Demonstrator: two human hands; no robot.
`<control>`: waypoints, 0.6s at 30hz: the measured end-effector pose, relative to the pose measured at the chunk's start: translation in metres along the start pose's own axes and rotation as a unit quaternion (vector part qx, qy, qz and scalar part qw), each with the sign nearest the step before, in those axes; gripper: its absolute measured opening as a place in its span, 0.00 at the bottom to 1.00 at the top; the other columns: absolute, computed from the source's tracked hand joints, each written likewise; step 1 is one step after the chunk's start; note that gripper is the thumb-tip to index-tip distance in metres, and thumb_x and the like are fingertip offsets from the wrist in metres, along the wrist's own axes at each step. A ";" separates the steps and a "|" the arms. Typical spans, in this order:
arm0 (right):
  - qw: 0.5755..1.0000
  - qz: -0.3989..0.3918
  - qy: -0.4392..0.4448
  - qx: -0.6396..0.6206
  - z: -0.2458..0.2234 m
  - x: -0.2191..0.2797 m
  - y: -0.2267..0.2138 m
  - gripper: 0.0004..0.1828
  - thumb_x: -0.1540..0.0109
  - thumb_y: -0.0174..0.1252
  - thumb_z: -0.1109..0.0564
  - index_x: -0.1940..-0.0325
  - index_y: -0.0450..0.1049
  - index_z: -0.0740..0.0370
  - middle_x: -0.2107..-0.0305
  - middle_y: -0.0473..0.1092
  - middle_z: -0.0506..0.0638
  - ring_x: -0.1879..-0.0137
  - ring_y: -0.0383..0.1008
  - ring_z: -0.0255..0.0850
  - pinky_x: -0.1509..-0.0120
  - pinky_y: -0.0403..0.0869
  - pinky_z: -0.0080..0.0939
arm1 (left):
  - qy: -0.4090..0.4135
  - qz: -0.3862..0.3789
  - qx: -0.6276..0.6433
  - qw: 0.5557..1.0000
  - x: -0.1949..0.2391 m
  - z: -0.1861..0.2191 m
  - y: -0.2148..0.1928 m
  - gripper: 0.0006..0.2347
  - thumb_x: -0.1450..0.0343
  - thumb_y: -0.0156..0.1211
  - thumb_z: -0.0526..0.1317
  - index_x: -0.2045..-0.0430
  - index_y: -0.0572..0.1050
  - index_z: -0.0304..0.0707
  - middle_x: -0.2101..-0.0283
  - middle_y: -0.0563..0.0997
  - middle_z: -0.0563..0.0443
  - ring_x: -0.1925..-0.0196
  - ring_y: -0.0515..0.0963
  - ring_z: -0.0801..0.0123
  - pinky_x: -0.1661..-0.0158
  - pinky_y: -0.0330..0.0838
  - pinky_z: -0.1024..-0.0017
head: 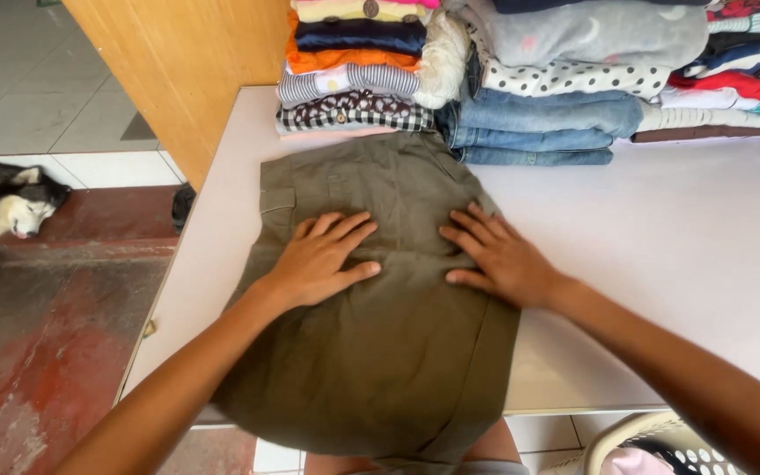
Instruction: Folding different types of clothing items and organizing them into neat stacks on a folding table.
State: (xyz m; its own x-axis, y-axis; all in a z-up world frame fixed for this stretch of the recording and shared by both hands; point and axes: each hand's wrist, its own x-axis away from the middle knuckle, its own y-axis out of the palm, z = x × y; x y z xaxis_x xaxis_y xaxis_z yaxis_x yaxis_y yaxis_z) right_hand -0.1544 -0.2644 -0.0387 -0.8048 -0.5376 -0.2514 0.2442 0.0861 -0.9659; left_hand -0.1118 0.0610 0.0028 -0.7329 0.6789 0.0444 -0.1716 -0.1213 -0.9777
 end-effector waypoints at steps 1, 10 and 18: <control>1.000 0.000 -0.002 0.000 0.010 -0.006 -0.004 0.40 0.35 0.49 0.29 0.25 0.59 0.52 0.32 0.60 0.59 0.24 0.53 0.62 0.28 0.62 0.65 | -0.002 0.001 0.000 1.000 -0.008 0.001 0.008 0.30 0.24 0.38 0.64 0.30 0.59 0.49 0.25 0.59 0.50 0.26 0.54 0.51 0.33 0.47 0.43; 0.968 0.055 0.048 0.239 0.032 -0.038 -0.014 0.37 0.44 0.67 0.48 0.31 0.64 0.47 0.39 0.66 0.47 0.33 0.67 0.47 0.35 0.70 0.52 | -0.090 0.080 -0.033 0.992 -0.091 0.008 0.036 0.31 0.22 0.28 0.64 0.27 0.56 0.47 0.24 0.54 0.47 0.23 0.48 0.50 0.32 0.35 0.42; 0.980 -0.126 0.145 -0.051 -0.026 0.029 -0.031 0.36 0.32 0.34 0.26 0.22 0.52 0.36 0.23 0.45 0.42 0.19 0.41 0.51 0.19 0.43 0.59 | -0.014 0.121 -0.029 0.992 -0.073 -0.021 0.038 0.27 0.21 0.34 0.60 0.28 0.59 0.53 0.26 0.61 0.51 0.24 0.55 0.52 0.32 0.46 0.43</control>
State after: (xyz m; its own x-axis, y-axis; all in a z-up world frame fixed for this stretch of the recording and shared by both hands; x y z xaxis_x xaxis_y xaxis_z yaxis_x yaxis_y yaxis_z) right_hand -0.1997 -0.2608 -0.0175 -0.9558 -0.2938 0.0039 -0.0265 0.0728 -0.9970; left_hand -0.0507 0.0222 -0.0425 -0.7656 0.6149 -0.1890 0.0495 -0.2366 -0.9703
